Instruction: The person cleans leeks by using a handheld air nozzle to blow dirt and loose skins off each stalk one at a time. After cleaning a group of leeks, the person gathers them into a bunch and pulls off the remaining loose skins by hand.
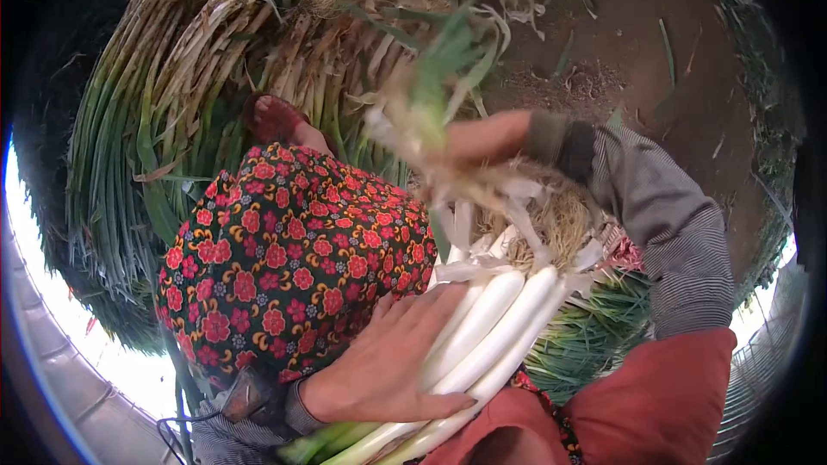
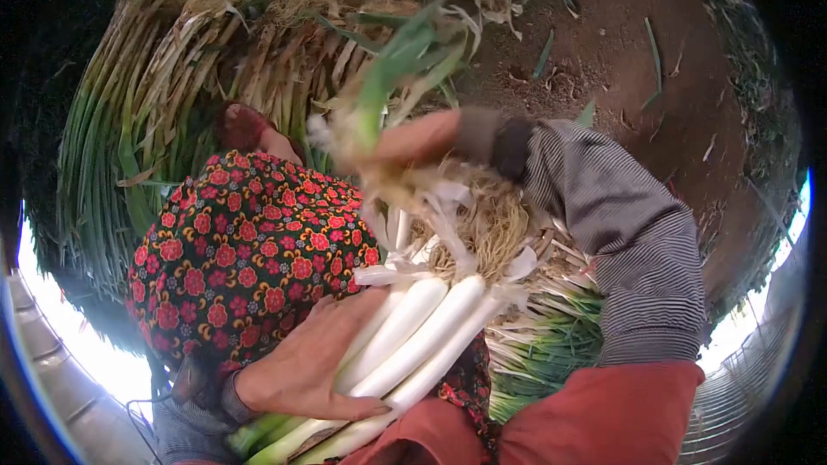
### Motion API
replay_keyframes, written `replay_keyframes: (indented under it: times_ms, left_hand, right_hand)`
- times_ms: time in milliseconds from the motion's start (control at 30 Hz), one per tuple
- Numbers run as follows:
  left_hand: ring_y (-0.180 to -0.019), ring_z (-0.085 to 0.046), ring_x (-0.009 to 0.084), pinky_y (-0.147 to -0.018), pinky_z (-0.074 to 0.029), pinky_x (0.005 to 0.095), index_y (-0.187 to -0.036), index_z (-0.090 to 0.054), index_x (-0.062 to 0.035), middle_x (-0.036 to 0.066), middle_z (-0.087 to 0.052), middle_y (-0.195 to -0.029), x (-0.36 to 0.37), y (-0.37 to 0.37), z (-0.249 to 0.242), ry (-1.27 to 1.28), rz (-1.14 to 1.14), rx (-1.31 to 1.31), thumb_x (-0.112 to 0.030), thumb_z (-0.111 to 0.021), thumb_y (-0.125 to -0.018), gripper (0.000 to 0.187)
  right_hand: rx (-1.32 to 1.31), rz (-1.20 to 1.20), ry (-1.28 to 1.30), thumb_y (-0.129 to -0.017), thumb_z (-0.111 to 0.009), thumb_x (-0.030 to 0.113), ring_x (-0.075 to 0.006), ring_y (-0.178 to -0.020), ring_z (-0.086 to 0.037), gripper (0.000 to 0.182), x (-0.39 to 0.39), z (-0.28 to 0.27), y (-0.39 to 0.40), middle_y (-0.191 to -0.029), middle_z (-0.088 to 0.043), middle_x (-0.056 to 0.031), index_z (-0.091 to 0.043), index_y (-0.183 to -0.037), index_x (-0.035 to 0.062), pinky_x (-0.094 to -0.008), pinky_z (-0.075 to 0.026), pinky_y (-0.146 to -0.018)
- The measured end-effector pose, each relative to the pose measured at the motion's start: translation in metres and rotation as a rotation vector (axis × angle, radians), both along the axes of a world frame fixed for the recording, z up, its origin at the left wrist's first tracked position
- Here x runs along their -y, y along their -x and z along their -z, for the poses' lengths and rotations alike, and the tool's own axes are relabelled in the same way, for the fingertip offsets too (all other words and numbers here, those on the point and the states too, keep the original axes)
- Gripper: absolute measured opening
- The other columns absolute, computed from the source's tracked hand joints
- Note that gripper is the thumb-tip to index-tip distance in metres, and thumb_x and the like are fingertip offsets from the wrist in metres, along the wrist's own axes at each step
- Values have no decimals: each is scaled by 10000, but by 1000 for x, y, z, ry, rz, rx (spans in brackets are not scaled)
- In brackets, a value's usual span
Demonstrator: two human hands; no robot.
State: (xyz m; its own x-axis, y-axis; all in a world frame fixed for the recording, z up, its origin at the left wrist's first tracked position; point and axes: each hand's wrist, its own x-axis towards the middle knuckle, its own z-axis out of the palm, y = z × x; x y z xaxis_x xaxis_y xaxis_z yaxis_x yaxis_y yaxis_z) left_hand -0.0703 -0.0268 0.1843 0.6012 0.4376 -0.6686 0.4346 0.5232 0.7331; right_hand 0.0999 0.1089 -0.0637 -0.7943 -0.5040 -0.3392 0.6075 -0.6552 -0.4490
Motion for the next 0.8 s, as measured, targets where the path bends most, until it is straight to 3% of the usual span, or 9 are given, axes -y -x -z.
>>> replay_keyframes:
  times_ms: [133,200,300,367,400,467,567,633,800]
  left_hand:
    - [-1265,-378,491,-1081,-294,519,-1438,-216,51,297,-348,-1406,7,-5,-1,-34,-7,-8,-500,-664,-771,975]
    - [-1259,-377,502,-1085,-299,502,-1441,-214,49,299,-347,-1408,13,0,-1,-27,-58,7,-487,-661,-774,965]
    - [-1260,-384,490,-1089,-306,476,-1440,-215,55,304,-355,-1397,20,9,1,-18,-114,16,-441,-686,-761,963]
    - [-1274,-397,447,-1090,-312,454,-1431,-219,77,311,-374,-1372,16,11,1,-41,-126,-4,-386,-734,-734,983]
    - [-1277,-394,447,-1091,-311,455,-1433,-217,76,311,-373,-1373,18,13,-2,-21,-117,18,-388,-737,-730,990]
    - [-1283,-388,447,-1093,-310,456,-1437,-212,75,310,-372,-1375,19,21,-3,7,-78,47,-390,-744,-722,1006]
    - [-1278,-386,447,-1094,-311,456,-1432,-226,71,306,-380,-1356,23,28,8,-41,-112,32,-401,-753,-705,1014]
    - [-1261,-393,444,-1091,-285,515,-1430,-225,68,302,-384,-1347,21,25,3,-56,-114,-11,-411,-762,-687,1034]
    - [-1232,-409,443,-1062,-229,614,-1430,-221,59,298,-389,-1349,14,21,-2,-88,-62,-12,-413,-772,-664,1056]
  right_hand:
    - [-306,-437,-1046,-813,-636,202,-358,-747,-664,396,30,-120,37,-846,-664,-194,-537,-1174,72,-430,-536,-673]
    - [-114,-19,-1089,-807,-599,170,-356,-660,-645,331,42,-92,14,-735,-651,-168,-553,-1109,44,-453,-514,-601]
    - [-27,108,-1780,-849,-636,328,-334,-580,-633,255,13,-28,-21,-634,-599,-124,-523,-883,103,-410,-513,-523]
    - [232,105,-2023,-879,-607,342,-305,-587,-643,247,-11,-14,-51,-700,-625,-101,-525,-866,110,-386,-514,-513]
    - [353,6,-2056,-915,-558,315,-284,-730,-666,218,-36,30,-102,-845,-644,-129,-569,-967,104,-371,-534,-610]
    - [842,104,-1834,-919,-552,307,-254,-846,-641,286,-98,65,-228,-1026,-601,-115,-526,-1124,109,-367,-519,-709]
    - [1409,681,-1248,-925,-544,294,-210,-1018,-602,476,-176,44,-394,-1299,-537,-95,-463,-1360,117,-362,-497,-859]
    - [1213,1252,-844,-906,-564,337,-212,-1054,-598,512,-158,-5,-357,-1322,-535,-107,-480,-1355,106,-376,-505,-837]
    - [1414,1240,-686,-906,-570,354,-218,-1029,-594,508,-34,33,-375,-1283,-544,-113,-488,-1330,87,-374,-500,-832]
